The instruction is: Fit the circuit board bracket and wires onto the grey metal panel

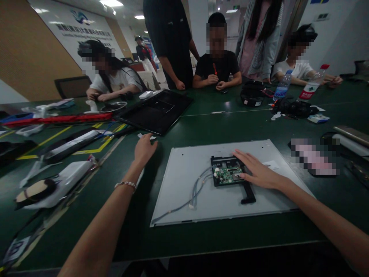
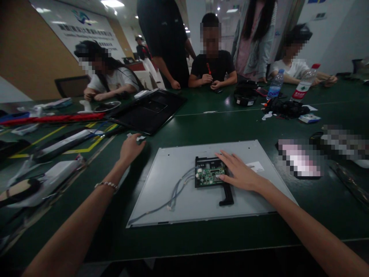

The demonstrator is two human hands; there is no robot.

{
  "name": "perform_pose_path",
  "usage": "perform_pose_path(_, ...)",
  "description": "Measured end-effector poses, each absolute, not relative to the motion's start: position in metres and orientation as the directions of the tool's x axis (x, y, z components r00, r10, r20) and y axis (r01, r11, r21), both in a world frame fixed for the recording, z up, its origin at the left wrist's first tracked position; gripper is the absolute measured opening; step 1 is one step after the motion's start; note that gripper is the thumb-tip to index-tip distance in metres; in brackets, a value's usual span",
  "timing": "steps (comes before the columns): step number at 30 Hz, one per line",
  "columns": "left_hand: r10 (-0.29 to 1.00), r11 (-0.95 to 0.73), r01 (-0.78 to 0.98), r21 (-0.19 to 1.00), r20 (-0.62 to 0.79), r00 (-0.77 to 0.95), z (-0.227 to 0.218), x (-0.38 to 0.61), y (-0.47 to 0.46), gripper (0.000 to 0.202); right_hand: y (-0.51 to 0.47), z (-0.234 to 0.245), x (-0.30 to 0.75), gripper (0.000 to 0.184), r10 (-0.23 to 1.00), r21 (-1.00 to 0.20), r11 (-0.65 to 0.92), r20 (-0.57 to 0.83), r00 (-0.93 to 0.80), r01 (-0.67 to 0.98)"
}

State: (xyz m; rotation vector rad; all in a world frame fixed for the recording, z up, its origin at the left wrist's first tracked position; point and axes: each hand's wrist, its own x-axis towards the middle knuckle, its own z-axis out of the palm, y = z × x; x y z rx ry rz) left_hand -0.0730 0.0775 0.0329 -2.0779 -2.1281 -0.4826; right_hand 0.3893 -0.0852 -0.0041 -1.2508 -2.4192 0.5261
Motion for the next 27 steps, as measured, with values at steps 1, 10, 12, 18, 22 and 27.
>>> perform_pose_path(1,0.954,0.017,0.993,0.118,0.297,-0.051,0.032,-0.076,0.080,0.049,-0.085,-0.003,0.388,0.078,0.828,-0.482,0.538,0.150,-0.540,0.691)
perform_pose_path(10,0.966,0.159,0.986,-0.056,0.215,-0.144,0.033,-0.080,0.098,0.042,-0.083,-0.005,0.388,0.075,0.823,-0.478,0.544,0.145,-0.549,0.689)
perform_pose_path(12,0.968,0.151,0.985,-0.089,0.215,-0.129,0.034,-0.079,0.099,0.043,-0.083,-0.005,0.388,0.075,0.820,-0.474,0.549,0.146,-0.554,0.688)
perform_pose_path(18,0.978,0.120,0.983,-0.139,0.189,-0.093,0.042,-0.070,0.087,0.043,-0.083,-0.005,0.388,0.074,0.815,-0.481,0.557,0.159,-0.558,0.677)
perform_pose_path(22,0.987,0.003,0.985,-0.174,0.158,0.025,0.043,-0.052,0.064,0.042,-0.083,-0.006,0.388,0.074,0.820,-0.473,0.549,0.150,-0.552,0.689)
perform_pose_path(27,0.961,-0.208,0.960,-0.188,0.143,0.236,0.046,-0.011,0.014,0.041,-0.082,-0.007,0.388,0.075,0.815,-0.457,0.562,0.163,-0.555,0.690)
